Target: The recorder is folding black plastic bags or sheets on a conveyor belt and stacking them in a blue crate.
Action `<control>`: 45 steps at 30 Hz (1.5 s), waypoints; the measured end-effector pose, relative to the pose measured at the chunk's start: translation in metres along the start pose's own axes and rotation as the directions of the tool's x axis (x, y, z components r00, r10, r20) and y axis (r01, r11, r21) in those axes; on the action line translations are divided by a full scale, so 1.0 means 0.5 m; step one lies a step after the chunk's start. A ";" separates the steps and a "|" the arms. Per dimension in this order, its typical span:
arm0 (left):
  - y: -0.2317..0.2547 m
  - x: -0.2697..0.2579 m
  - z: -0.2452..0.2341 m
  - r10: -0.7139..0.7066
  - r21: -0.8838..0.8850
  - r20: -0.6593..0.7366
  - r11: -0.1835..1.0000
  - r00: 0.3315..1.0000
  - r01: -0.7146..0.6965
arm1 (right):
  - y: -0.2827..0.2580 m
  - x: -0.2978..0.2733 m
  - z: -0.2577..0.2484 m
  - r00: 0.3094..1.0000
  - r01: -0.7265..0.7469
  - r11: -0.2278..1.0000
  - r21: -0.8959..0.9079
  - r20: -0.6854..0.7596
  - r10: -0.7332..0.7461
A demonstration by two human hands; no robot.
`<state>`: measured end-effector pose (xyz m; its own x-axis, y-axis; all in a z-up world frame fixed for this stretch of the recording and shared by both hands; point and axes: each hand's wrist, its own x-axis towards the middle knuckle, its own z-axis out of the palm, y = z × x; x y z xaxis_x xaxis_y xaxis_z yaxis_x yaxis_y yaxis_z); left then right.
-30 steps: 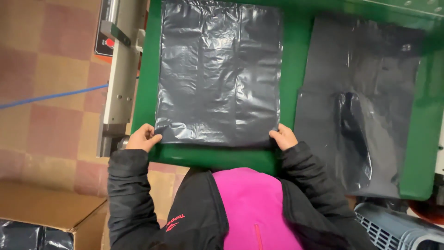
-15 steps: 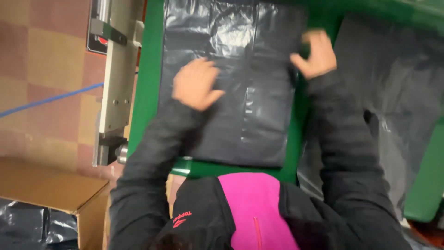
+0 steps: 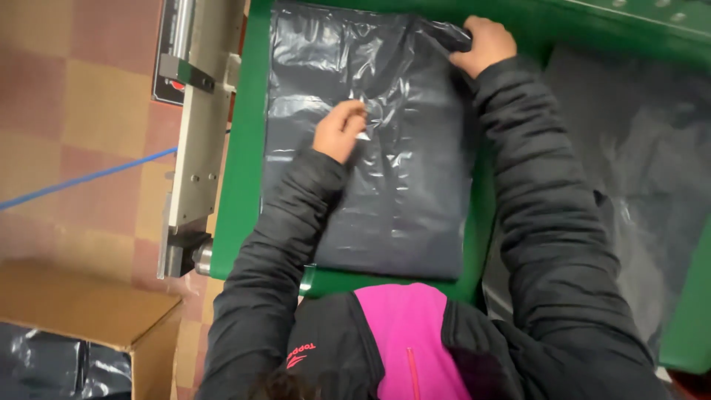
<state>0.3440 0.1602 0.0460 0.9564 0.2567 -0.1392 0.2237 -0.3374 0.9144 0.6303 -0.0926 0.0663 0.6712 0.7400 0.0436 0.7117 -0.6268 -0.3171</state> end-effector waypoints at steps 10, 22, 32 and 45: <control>-0.173 -0.071 -0.277 -0.317 -0.829 0.422 0.244 0.850 0.503 | -0.416 -0.492 -0.180 0.905 0.307 0.909 0.281 -0.383 -0.187; -0.131 -0.298 -0.253 0.206 -0.501 -0.169 0.824 0.964 -0.264 | -0.379 -0.687 0.003 0.969 0.103 0.986 0.134 -0.236 -0.069; -0.065 -0.454 -0.218 0.284 0.771 0.499 0.284 0.818 -0.569 | -0.726 -0.525 -0.014 0.957 0.292 0.936 0.198 -0.062 -0.285; -0.225 -0.047 -0.098 0.449 -0.303 0.814 0.870 0.368 -0.390 | -0.457 -0.721 0.338 0.887 -0.266 -0.034 0.963 0.259 0.383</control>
<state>0.2872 0.2365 -0.0350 0.6052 -0.7945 0.0493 -0.2353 -0.1194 0.9646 0.1908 -0.1749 -0.0373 0.8141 0.4793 -0.3277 -0.4026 0.0592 -0.9135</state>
